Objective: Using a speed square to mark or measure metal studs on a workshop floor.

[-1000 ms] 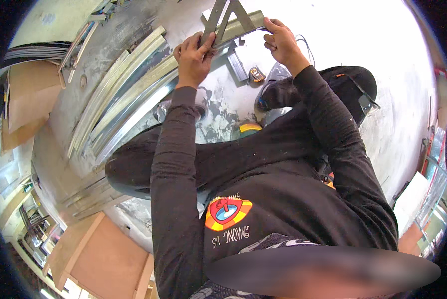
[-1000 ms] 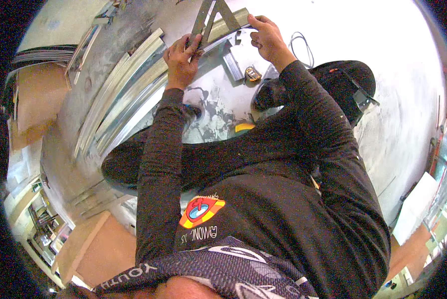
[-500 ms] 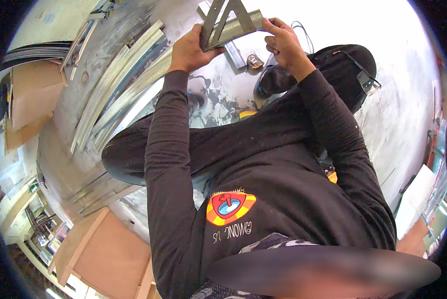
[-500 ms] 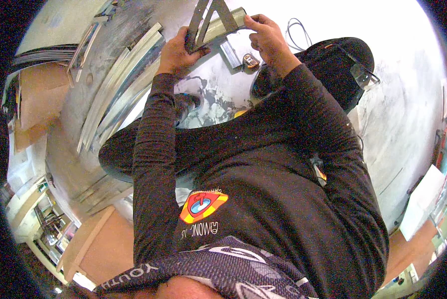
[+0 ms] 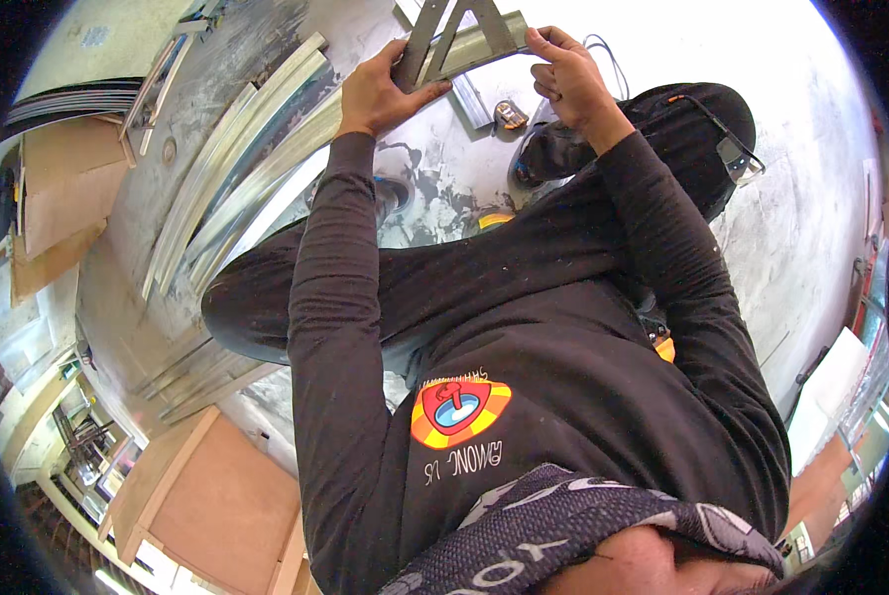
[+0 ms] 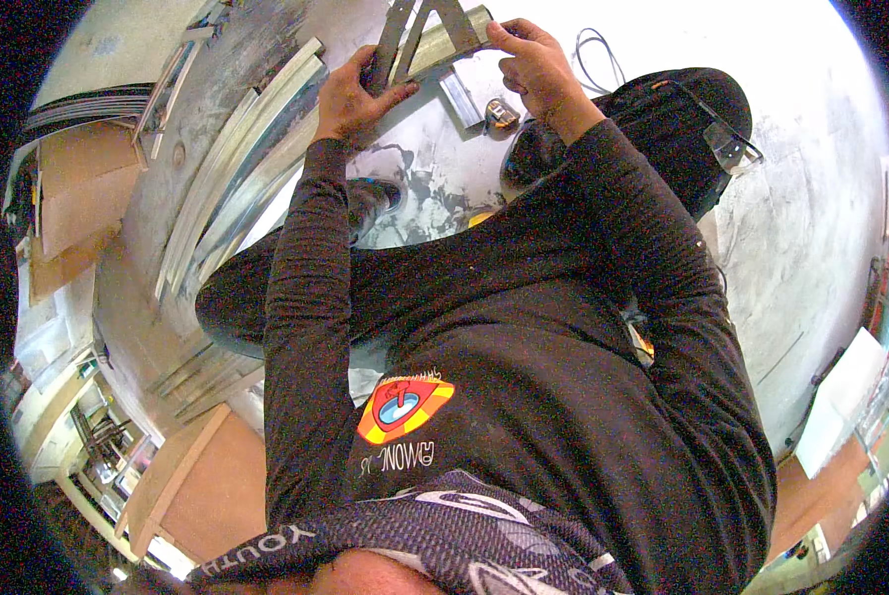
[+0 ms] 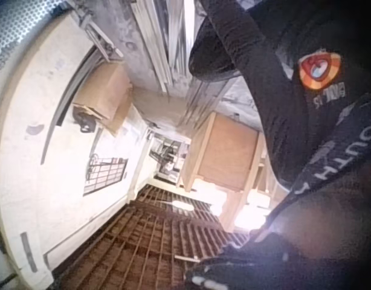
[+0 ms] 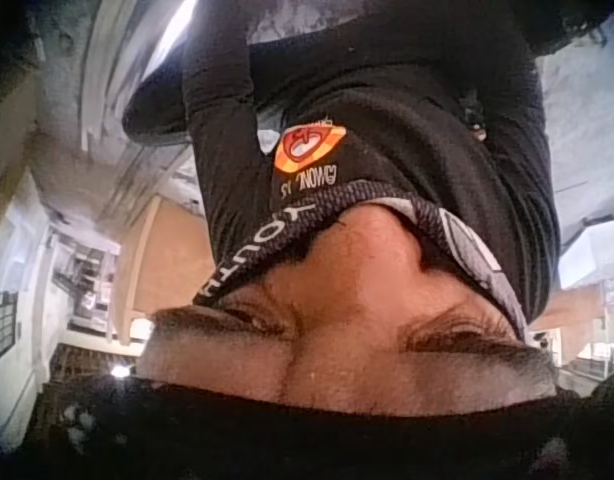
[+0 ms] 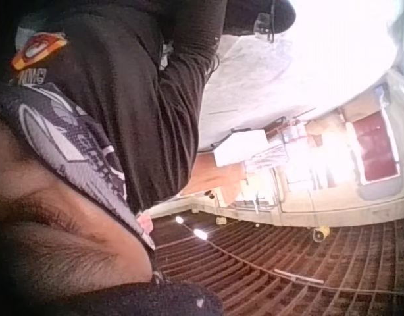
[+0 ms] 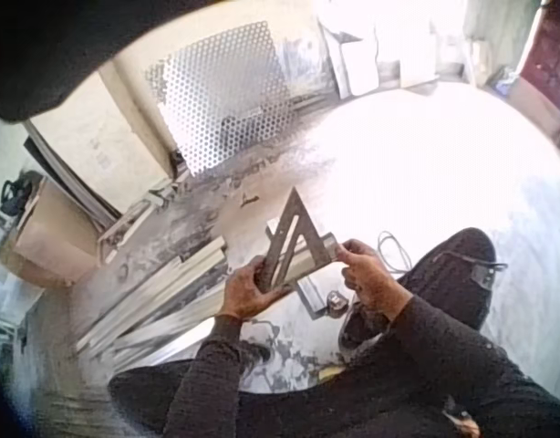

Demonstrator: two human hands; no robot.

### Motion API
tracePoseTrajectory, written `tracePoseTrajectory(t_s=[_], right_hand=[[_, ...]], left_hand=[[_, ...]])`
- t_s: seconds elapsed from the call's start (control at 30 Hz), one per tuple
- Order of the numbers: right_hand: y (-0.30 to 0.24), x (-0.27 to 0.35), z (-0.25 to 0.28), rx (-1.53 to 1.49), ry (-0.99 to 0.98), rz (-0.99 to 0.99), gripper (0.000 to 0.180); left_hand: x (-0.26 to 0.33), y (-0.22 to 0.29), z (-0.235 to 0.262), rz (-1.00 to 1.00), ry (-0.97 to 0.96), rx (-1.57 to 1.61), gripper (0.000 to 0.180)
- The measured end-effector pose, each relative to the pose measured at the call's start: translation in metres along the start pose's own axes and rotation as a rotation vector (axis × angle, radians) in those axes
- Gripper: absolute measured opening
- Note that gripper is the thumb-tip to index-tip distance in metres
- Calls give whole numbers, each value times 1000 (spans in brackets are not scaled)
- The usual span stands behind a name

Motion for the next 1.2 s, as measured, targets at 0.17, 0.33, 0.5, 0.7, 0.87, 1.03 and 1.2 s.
tracePoseTrajectory(t_s=[0.17,0.33,0.5,0.7,0.87,1.03,1.2], right_hand=[[1,-2,3,-5,-14,-3,20],[2,-4,8,9,-15,-14,24],[-9,6,13,140,69,-76,35],[-14,10,44,733,280,117,38],[-22,25,26,732,297,472,32],[-20,20,29,963,365,746,16],[-21,33,7,1066,344,884,13]], left_hand=[[-1,-1,0,9,-10,-4,83],[-2,2,-1,36,-21,0,84],[2,-5,-5,18,23,33,85],[3,-7,-16,1,22,11,81],[7,-10,-24,-10,39,-51,78],[5,-14,-31,-26,48,-33,79],[8,-13,-29,-24,51,-56,79]])
Point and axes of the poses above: each hand's wrist, its own x-axis away from the middle knuckle, its own z-axis out of the back of the hand, y = z × x, the point moved 1 cm from there along -x, towards the middle knuckle, and after that the axes turned 8 degrees about -z, right-handed, at the moved point
